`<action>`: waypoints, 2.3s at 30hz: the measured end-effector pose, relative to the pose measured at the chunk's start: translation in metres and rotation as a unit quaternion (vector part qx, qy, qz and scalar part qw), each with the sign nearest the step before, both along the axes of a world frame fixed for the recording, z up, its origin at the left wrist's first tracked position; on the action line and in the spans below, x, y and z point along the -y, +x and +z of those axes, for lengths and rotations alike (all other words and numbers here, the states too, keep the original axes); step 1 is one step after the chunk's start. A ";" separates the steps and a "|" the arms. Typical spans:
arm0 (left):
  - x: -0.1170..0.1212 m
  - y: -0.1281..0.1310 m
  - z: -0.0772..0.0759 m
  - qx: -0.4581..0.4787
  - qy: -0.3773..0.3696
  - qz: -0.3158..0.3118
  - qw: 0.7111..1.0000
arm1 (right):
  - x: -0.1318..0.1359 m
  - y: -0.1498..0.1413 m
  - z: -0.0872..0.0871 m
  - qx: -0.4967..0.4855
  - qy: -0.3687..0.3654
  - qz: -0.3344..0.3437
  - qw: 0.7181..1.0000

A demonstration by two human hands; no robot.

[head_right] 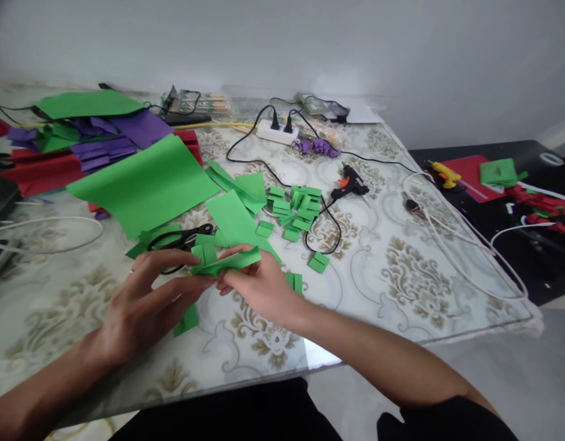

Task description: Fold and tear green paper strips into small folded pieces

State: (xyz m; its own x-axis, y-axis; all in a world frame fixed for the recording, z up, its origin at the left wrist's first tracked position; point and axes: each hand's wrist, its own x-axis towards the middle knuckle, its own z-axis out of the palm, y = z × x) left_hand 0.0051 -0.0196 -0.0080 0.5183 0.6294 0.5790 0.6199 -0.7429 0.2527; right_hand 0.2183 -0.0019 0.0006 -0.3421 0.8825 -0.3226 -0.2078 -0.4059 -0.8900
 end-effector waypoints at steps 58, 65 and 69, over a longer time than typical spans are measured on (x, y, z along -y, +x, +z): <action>-0.001 0.015 0.007 0.439 -0.523 -0.002 0.730 | 0.011 -0.002 -0.008 0.006 0.126 -0.009 0.992; -0.001 0.020 0.006 0.475 -0.486 0.008 0.734 | 0.008 -0.005 -0.010 -0.051 0.076 -0.036 0.995; 0.001 0.021 0.010 0.460 -0.425 0.059 0.778 | 0.008 -0.005 -0.012 -0.056 0.083 -0.042 0.994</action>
State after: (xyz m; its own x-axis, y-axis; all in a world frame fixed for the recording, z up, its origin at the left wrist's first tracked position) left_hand 0.0256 -0.0210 0.0025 0.0409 0.9990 0.0204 -0.0625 -0.0178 0.9979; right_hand 0.2130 -0.0101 -0.0112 -0.2909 0.9472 -0.1349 -0.3368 -0.2334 -0.9122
